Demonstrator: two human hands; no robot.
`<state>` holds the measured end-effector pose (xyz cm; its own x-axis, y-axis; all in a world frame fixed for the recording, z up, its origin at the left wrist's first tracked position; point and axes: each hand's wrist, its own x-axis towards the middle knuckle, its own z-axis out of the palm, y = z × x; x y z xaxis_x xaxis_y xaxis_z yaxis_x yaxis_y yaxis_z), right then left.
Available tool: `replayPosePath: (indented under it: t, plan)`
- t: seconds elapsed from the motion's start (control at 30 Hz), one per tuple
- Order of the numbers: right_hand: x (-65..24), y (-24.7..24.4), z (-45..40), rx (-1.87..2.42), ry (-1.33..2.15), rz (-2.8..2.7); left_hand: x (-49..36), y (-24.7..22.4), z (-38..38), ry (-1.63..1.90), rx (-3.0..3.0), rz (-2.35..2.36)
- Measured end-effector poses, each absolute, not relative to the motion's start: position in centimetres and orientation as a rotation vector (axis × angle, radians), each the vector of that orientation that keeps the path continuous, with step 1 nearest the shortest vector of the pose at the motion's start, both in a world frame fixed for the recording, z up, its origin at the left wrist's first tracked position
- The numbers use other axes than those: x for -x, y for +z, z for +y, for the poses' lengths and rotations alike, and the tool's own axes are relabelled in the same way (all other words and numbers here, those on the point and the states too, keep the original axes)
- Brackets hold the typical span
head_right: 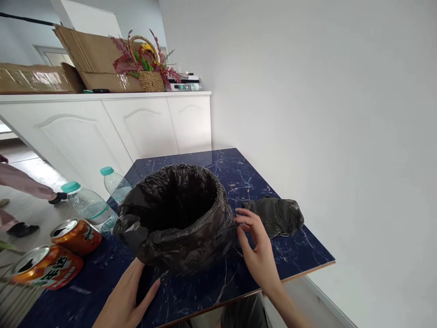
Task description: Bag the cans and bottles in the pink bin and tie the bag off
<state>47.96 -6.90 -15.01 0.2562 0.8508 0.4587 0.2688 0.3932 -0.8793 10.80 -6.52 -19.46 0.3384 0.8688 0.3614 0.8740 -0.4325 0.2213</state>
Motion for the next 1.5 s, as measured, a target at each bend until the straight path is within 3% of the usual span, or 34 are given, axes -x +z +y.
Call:
replayPosePath:
  t: [0.17, 0.3, 0.53, 0.67, 0.8, 0.97, 1.07, 1.5]
  plan:
    - [-48.0, -19.9, -5.8, 1.307, 0.677, -1.232, -10.9, -19.5, -6.3, -0.681, 2.546, -1.640]
    - [-48.2, -20.2, -5.3, 1.337, 0.793, -1.252, -10.8, -19.5, -6.2, -0.694, 2.544, -1.611]
    - [-47.7, -20.2, -5.4, 1.405, 0.686, -1.399, -10.8, -18.9, -6.2, -0.742, 2.490, -1.538]
    - [-47.6, -20.0, -5.4, 1.396, 0.684, -1.393, -9.8, -16.0, -4.7, -0.849, 2.370, -1.381]
    - [-47.7, -19.6, -5.3, 1.390, 0.670, -1.395, -9.1, -9.6, -1.5, -0.884, 2.115, -1.384]
    - [-47.7, -19.7, -5.4, 1.360, 0.666, -1.399, -10.9, -0.3, 2.9, -0.745, 1.832, -1.476]
    - [-47.6, -19.7, -5.4, 1.345, 0.666, -1.388, -11.6, 3.0, 5.7, -0.618, 1.868, -1.497]
    - [-47.8, -18.9, -5.4, 1.307, 0.694, -1.389, -9.4, 3.6, 13.9, 0.078, 1.922, -1.553]
